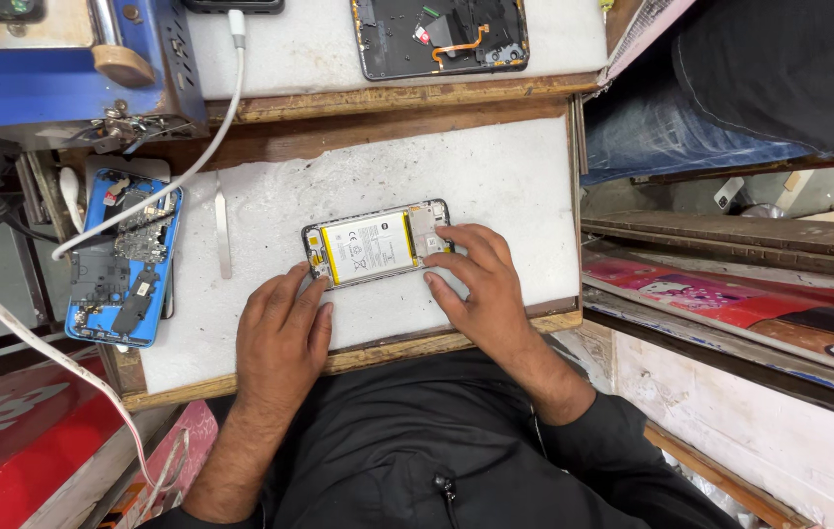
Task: The person disassembles a smartphone, removes the battery, and manipulates internal components on a workbench. They handle multiple disassembled phones and parts, including batteries and circuit boards, using their hands.
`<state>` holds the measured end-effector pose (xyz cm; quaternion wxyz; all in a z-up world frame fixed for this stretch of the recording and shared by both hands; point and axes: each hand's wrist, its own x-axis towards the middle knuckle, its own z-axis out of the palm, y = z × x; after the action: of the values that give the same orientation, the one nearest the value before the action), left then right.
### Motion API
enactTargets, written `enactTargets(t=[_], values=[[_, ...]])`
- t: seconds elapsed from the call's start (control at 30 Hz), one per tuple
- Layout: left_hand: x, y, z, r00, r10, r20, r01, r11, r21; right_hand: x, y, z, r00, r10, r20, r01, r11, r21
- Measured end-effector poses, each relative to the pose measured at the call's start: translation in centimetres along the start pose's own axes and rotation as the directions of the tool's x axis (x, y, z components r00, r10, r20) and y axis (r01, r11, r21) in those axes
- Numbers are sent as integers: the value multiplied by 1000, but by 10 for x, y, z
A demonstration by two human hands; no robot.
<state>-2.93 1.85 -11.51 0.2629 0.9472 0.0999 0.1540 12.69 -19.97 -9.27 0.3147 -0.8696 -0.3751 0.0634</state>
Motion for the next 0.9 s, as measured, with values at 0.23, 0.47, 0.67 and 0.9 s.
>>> enactTargets(t=[0.23,0.47,0.67,0.9], values=[[4,0,-6,992,-111,-64,101,986,-133,3,-5,3,997,19,-69,-17,999,40],[10,6,-9,987,-134,-87,119,981,-156,4,-8,-1,996,-3,-88,9,998,64],[11,5,-5,985,-125,-115,107,982,-155,6,-10,-4,995,-28,-95,36,996,78],[13,5,-15,983,-160,-94,134,961,-243,7,-14,-6,996,54,-78,-44,992,114]])
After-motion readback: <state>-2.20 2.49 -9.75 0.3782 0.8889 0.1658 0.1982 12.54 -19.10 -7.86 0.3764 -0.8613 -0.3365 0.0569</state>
